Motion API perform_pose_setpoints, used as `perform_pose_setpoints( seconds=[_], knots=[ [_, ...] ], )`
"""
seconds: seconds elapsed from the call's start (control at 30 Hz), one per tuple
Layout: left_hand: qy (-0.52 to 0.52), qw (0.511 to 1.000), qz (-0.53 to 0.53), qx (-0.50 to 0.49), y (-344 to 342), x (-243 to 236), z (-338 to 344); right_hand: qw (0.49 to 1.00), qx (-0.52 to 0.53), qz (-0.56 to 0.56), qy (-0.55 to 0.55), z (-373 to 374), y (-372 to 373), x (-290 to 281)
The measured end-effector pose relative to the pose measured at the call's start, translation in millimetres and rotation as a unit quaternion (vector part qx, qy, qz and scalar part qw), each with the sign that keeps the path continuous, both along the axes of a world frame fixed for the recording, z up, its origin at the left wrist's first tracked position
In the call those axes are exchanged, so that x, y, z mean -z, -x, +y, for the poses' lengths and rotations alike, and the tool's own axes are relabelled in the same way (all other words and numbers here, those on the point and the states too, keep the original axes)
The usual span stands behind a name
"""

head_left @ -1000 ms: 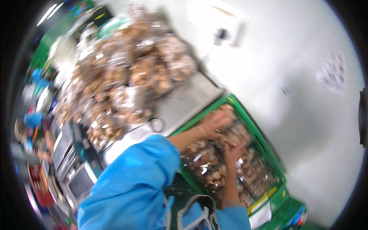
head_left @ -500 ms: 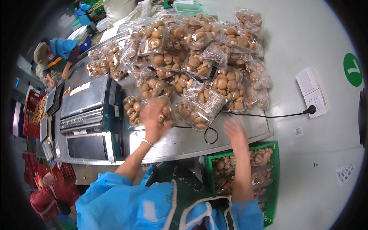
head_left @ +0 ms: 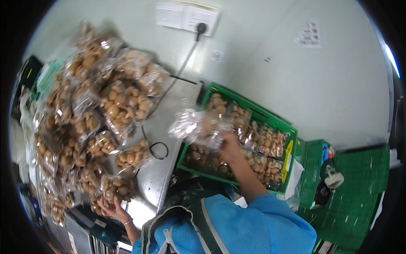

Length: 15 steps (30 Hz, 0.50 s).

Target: The person packs bags of mushrooms into a green plastic crate and applies labels to the bags. The person transfers the bags from a stainless steel counter into the crate and peels small square labels from a sheet to stick them onto each bag.

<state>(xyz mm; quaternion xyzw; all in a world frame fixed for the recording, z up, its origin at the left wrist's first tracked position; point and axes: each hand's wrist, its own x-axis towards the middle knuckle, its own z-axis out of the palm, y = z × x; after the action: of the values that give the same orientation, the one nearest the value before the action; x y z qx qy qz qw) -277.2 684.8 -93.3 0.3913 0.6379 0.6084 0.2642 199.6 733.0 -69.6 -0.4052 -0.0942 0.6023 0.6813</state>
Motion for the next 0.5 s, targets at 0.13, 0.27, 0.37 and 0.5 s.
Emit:
perform_pose_setpoints(
  seconds=[0.13,0.27,0.37,0.5],
  knots=[
    [0.006,0.993,0.090,0.080,33.5,-25.3,13.3,0.891,0.213,-0.390,0.098,-89.1,-97.9,-27.0],
    [0.006,0.980,0.151,0.129,34.7,-103.5,55.4,0.649,0.213,-0.709,0.175,-120.2,-143.2,18.5],
    [0.008,0.992,-0.017,0.122,19.7,-112.5,100.9,0.486,0.094,-0.845,0.202,-112.8,-142.3,75.6],
    [0.062,0.946,-0.066,0.312,-113.0,-94.1,148.4,0.563,0.043,-0.809,0.162,-109.9,-129.2,44.0]
  ],
)
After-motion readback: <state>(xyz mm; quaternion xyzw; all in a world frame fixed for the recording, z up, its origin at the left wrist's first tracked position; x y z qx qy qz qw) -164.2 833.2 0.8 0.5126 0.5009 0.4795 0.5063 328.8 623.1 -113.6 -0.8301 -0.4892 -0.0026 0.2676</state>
